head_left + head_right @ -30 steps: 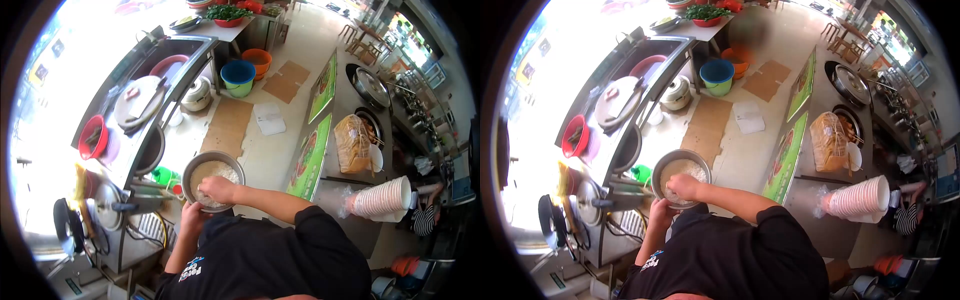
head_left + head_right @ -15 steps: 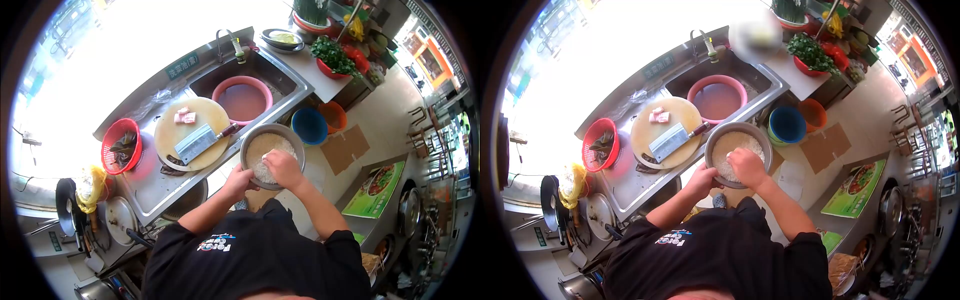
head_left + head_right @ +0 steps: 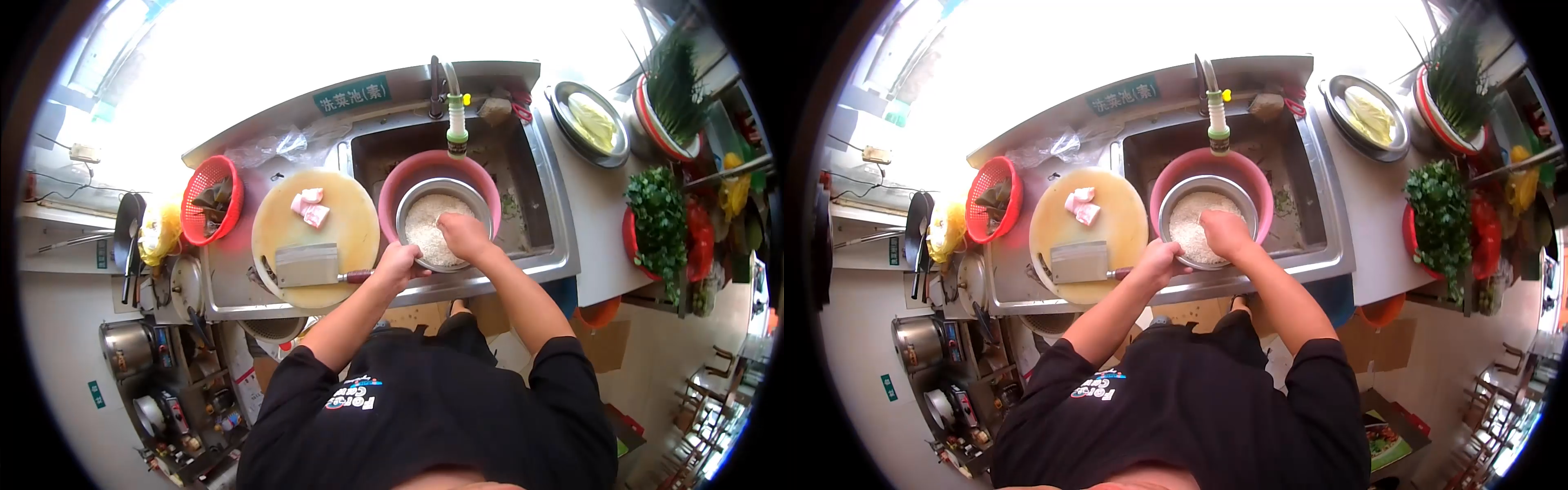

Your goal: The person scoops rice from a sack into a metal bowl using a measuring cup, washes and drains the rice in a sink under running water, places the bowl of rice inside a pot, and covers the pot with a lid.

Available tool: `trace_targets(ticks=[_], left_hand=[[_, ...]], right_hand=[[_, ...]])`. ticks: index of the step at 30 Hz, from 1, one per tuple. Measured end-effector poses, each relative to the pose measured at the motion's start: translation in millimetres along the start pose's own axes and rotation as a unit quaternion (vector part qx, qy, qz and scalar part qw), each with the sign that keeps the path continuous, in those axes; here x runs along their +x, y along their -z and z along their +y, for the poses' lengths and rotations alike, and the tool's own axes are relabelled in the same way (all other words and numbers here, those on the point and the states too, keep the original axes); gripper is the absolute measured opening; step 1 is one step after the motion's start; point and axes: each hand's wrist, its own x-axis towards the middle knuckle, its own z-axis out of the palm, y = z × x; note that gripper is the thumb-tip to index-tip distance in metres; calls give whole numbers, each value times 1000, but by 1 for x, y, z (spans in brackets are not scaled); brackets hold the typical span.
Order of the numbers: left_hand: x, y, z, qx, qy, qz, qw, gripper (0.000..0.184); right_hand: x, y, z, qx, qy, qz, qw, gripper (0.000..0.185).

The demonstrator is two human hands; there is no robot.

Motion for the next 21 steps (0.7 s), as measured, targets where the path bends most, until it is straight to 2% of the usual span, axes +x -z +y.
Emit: trace_targets(ticks=[1, 2, 4, 5, 8, 12, 14, 16, 17, 21], left_hand=[[15, -8, -2, -18, -9, 13, 1000, 32], [-2, -30, 24, -28, -18, 17, 999, 32], [35, -37, 21, -13, -18, 36, 999, 32], [41, -49, 31, -27, -27, 23, 999, 31], [80, -59, 34, -52, -28, 48, 997, 29], [110, -73, 53, -81, -38, 18, 996, 27], [122, -78, 64, -88, -44, 15, 995, 28], [134, -80, 71, -98, -72, -5, 993, 30], [133, -83, 78, -93, -73, -4, 993, 31], [143, -86, 89, -90, -75, 1, 993, 30]], right_hand=[[15, -3, 23, 34, -27, -58, 997, 20], [28, 27, 20, 29, -15, -62, 998, 20], [56, 7, 74, 75, -34, -73, 994, 22], [69, 34, 74, 69, -65, -91, 991, 29], [103, 44, 106, 79, -39, -84, 993, 31], [152, 89, 115, 42, 22, -59, 997, 37], [181, 112, 112, 55, 13, -89, 994, 39], [209, 138, 98, -52, -24, -100, 993, 46], [222, 138, 104, -39, -4, -69, 997, 51], [273, 166, 84, -170, -14, -106, 980, 56]])
